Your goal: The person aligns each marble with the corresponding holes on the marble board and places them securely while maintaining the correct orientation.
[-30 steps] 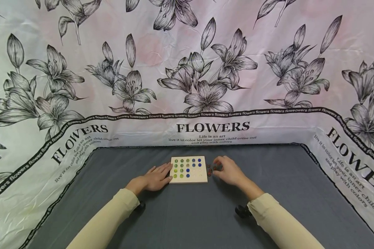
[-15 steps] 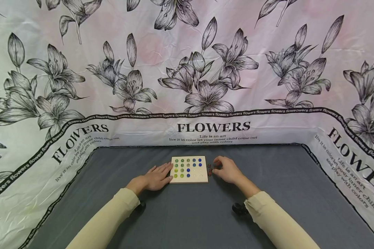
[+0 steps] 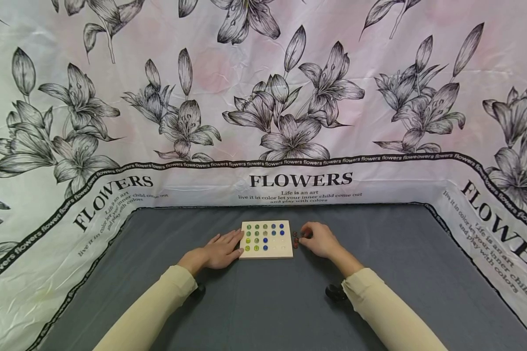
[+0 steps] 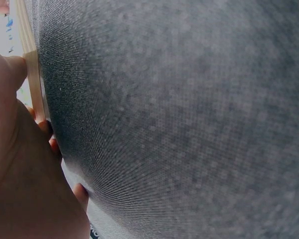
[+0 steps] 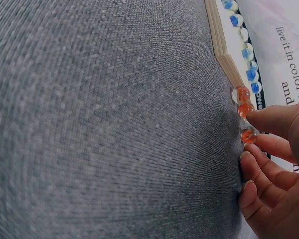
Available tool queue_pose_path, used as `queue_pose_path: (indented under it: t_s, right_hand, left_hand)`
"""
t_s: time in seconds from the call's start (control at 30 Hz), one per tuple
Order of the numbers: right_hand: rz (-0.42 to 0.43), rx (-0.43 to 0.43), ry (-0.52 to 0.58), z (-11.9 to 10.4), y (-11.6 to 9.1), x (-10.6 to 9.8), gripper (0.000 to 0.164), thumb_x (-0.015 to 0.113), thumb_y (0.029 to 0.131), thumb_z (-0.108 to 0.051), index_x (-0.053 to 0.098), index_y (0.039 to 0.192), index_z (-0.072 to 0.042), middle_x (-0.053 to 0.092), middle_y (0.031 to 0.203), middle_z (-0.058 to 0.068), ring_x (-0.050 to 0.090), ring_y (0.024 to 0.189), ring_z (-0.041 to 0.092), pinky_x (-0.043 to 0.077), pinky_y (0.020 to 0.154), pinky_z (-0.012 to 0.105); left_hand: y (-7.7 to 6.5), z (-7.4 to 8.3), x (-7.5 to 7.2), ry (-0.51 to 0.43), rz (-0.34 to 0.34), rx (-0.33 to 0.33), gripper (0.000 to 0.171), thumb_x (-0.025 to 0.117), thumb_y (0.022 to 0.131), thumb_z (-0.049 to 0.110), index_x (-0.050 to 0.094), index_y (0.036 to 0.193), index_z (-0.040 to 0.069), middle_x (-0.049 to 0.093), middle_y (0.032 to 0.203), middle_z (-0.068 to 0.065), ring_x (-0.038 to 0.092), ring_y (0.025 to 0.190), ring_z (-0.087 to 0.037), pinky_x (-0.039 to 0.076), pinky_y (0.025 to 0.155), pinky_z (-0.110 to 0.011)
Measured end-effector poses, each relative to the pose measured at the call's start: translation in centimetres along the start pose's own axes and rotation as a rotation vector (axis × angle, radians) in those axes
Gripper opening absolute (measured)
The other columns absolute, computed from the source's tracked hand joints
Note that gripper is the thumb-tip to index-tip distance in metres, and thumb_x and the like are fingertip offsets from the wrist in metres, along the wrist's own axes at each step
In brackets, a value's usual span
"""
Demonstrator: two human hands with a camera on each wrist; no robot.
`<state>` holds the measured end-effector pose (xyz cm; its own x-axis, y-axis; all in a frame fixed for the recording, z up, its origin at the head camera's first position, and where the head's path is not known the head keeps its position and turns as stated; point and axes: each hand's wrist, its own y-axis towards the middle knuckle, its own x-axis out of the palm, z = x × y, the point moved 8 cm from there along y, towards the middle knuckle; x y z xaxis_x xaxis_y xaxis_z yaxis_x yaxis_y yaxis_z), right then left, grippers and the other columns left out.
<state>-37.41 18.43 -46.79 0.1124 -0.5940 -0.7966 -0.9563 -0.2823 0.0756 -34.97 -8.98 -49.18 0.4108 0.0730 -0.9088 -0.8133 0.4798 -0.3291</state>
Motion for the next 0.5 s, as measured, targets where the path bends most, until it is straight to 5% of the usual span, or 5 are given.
queue_pose_path:
  t_s: [0.5]
  right_hand:
    - [0.035, -0.023, 0.019, 0.54, -0.40, -0.31, 0.010, 0.073, 0.092, -0.007, 0.073, 0.099, 0.001, 0.069, 0.087, 0.006, 0.065, 0.078, 0.018, 0.053, 0.068, 0.037]
  left_hand:
    - [-0.10, 0.00, -0.09, -0.003, 0.028, 0.003, 0.065, 0.029, 0.112, 0.049, 0.012, 0.167, 0.019, 0.011, 0.172, 0.000, 0.010, 0.158, -0.018, 0.008, 0.127, -0.050]
